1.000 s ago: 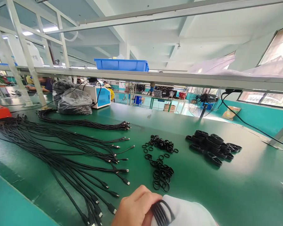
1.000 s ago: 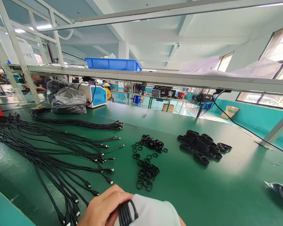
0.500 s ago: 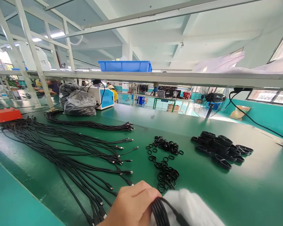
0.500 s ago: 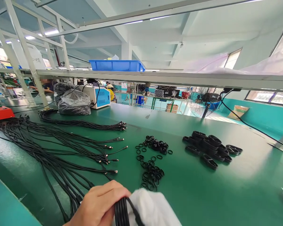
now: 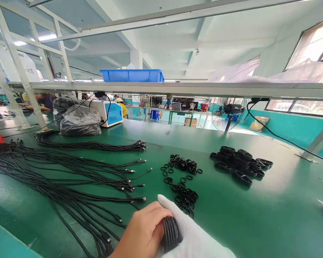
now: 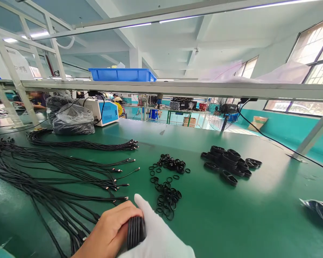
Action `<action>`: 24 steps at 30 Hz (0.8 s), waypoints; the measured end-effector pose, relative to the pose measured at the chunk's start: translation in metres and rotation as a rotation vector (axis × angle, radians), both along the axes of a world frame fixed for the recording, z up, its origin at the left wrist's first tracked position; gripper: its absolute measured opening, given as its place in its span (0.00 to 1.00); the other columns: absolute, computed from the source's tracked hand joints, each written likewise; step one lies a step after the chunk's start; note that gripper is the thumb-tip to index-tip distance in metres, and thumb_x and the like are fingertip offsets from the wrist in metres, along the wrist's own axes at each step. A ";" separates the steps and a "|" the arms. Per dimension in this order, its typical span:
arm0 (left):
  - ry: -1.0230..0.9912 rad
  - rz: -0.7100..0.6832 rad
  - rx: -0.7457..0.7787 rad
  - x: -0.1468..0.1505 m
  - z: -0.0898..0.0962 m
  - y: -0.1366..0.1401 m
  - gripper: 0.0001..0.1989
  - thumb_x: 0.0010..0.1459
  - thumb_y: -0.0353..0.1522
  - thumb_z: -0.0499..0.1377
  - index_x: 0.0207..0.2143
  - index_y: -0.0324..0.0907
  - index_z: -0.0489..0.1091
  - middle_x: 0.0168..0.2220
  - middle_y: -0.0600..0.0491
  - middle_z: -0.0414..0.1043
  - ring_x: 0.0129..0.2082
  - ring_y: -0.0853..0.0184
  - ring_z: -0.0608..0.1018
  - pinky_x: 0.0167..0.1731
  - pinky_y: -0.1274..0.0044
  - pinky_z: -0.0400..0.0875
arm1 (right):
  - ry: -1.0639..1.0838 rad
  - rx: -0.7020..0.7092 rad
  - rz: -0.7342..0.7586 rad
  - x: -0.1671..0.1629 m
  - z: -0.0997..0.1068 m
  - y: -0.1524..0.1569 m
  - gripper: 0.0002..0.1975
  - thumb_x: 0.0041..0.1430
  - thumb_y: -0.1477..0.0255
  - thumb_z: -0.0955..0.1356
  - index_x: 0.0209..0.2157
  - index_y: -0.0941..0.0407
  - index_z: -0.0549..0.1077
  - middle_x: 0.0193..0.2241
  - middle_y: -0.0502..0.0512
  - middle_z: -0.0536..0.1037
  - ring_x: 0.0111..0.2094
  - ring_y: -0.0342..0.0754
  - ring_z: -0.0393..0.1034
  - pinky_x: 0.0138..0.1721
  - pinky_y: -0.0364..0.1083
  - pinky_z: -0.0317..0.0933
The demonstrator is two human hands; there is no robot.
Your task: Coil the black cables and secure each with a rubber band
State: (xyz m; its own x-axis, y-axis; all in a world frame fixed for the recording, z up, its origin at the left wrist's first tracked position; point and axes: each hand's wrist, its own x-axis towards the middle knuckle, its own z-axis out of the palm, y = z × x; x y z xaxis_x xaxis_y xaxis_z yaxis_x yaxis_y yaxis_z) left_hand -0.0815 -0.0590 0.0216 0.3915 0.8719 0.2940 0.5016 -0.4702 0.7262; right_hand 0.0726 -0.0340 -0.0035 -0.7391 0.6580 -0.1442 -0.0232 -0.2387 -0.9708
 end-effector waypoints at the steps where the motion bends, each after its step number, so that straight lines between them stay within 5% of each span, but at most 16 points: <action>1: 0.014 0.026 -0.004 0.000 0.000 0.000 0.13 0.57 0.27 0.46 0.32 0.43 0.70 0.31 0.53 0.68 0.29 0.69 0.70 0.30 0.80 0.63 | 0.009 0.003 -0.028 -0.003 0.000 0.000 0.32 0.40 0.69 0.73 0.50 0.54 0.64 0.45 0.56 0.67 0.50 0.51 0.62 0.50 0.48 0.56; 6: 0.032 0.109 -0.273 -0.001 0.008 0.000 0.11 0.55 0.26 0.50 0.39 0.46 0.67 0.30 0.57 0.67 0.29 0.69 0.69 0.29 0.80 0.62 | 0.059 -0.118 -0.031 -0.007 0.010 -0.003 0.24 0.35 0.75 0.73 0.39 0.57 0.68 0.29 0.51 0.72 0.30 0.45 0.69 0.32 0.45 0.64; 13: -0.248 0.133 -0.601 0.001 0.001 0.006 0.07 0.51 0.32 0.56 0.34 0.44 0.63 0.22 0.62 0.63 0.19 0.72 0.65 0.19 0.81 0.60 | 0.051 -0.266 -0.051 -0.006 0.017 -0.006 0.22 0.34 0.69 0.74 0.34 0.63 0.72 0.25 0.55 0.73 0.26 0.47 0.72 0.26 0.45 0.66; 18: -0.069 0.249 -0.496 0.009 -0.005 0.010 0.04 0.48 0.30 0.55 0.29 0.44 0.61 0.21 0.61 0.63 0.20 0.72 0.64 0.19 0.81 0.55 | -0.009 -0.256 -0.081 -0.009 0.008 -0.008 0.21 0.35 0.68 0.73 0.33 0.65 0.72 0.21 0.57 0.74 0.23 0.46 0.71 0.26 0.44 0.67; 24: 0.233 0.280 -0.388 0.007 0.003 0.013 0.07 0.43 0.26 0.55 0.25 0.45 0.60 0.17 0.62 0.59 0.20 0.70 0.62 0.19 0.80 0.49 | -0.013 -0.285 -0.052 -0.015 0.004 -0.009 0.13 0.33 0.73 0.69 0.27 0.64 0.72 0.15 0.51 0.71 0.14 0.40 0.64 0.14 0.37 0.60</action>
State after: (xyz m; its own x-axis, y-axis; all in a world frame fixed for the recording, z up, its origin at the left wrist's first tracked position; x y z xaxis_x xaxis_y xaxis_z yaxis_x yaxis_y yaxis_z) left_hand -0.0748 -0.0455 0.0249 0.1447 0.9798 -0.1379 0.7382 -0.0141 0.6744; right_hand 0.0572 -0.0431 0.0007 -0.7023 0.6268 -0.3374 -0.0308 -0.5003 -0.8653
